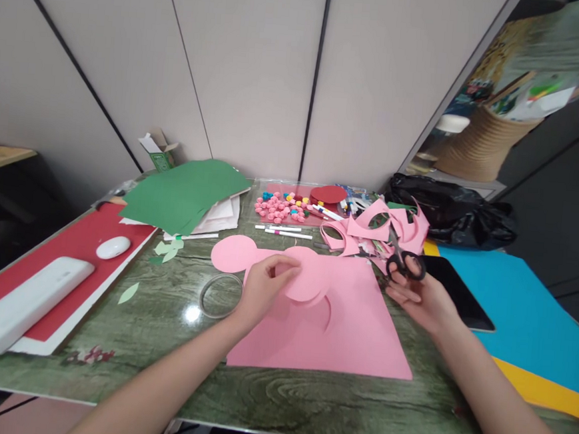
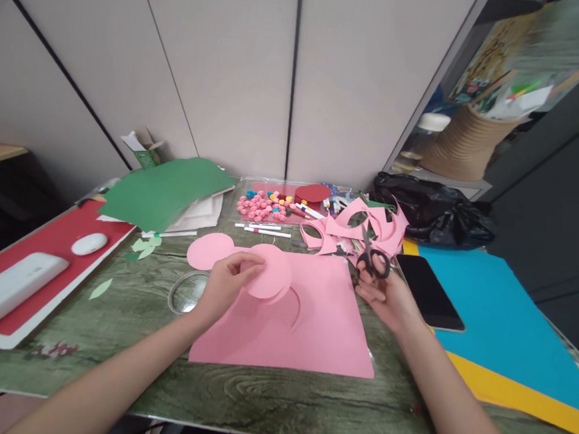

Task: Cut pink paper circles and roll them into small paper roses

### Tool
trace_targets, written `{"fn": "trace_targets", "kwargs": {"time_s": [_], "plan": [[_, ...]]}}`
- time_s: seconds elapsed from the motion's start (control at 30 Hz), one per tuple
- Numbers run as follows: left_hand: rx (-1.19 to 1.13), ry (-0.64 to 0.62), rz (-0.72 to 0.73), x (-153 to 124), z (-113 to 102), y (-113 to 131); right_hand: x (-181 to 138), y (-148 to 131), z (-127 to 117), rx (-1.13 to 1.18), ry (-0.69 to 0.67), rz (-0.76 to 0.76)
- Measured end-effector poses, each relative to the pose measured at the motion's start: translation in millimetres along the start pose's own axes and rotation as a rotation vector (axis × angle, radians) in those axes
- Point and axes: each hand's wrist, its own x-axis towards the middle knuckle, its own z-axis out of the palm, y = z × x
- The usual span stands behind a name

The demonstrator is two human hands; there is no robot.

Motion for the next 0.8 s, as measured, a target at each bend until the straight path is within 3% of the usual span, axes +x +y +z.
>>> {"fn": "trace_targets", "kwargs": {"time_s": [0.1, 0.27, 0.33, 0.8], "plan": [[0.005, 0.043, -0.014, -2, 1, 0, -16, 1, 28, 0.018, -0.099, -0.01], [0.084, 0.14, 0.04, -5, 1, 4, -43, 2, 66, -0.159, -0.47, -0.027], [0.108, 0.168, 0.057, -5, 1, 5, -48, 3, 73, -0.253, -0.535, 0.004], [0.062, 0.131, 0.068, -9, 3, 7, -42, 10, 71, -0.265, -0.446, 0.014]]}}
